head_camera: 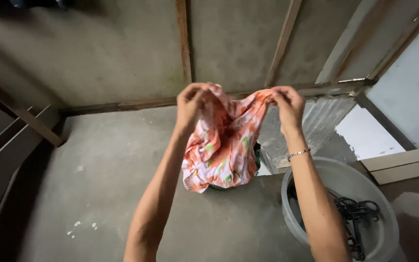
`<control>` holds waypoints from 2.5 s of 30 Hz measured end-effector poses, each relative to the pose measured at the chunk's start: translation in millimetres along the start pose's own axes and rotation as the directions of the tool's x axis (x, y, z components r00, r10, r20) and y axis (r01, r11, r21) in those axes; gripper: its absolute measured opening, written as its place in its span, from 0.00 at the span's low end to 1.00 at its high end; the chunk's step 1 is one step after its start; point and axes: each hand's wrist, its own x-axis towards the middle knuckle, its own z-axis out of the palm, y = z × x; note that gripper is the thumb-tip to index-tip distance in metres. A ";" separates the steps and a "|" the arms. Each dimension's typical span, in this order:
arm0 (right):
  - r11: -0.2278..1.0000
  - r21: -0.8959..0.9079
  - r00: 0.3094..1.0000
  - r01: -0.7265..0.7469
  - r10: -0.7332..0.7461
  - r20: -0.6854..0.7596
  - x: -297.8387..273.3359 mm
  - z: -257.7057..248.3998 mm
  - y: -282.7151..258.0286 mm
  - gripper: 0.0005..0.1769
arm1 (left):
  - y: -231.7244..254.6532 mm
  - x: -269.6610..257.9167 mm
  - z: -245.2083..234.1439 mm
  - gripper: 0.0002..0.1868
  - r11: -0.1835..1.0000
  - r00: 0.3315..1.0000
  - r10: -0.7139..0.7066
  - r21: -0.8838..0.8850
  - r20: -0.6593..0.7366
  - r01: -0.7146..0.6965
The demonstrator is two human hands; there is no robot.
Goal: The person picks up a floral-patterned top from a bucket, places it on a hanger, and hangs it on a clothesline. The person adjusts the garment to ensure it is properly positioned for drying.
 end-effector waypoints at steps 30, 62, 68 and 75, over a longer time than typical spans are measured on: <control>0.552 -0.792 0.942 0.262 0.032 0.333 -68.3 25.2 173.9 0.01 | -250.4 -49.7 -27.5 0.09 0.482 0.959 0.022 0.838 0.281 -0.257; 0.618 -0.708 0.745 0.342 0.280 0.605 -96.7 49.8 84.4 0.07 | -190.8 -33.8 -75.8 0.10 0.492 0.885 -0.341 0.862 0.316 -0.118; 0.419 -0.793 0.704 0.441 0.386 0.596 -110.4 43.3 115.7 0.09 | -235.6 -47.4 -75.5 0.12 0.473 0.812 -0.403 0.855 0.424 -0.212; 0.764 -0.611 0.949 0.209 -0.008 0.316 -57.7 31.4 -10.1 0.05 | -233.6 -39.5 -75.8 0.13 0.364 0.856 -0.418 0.919 0.304 -0.148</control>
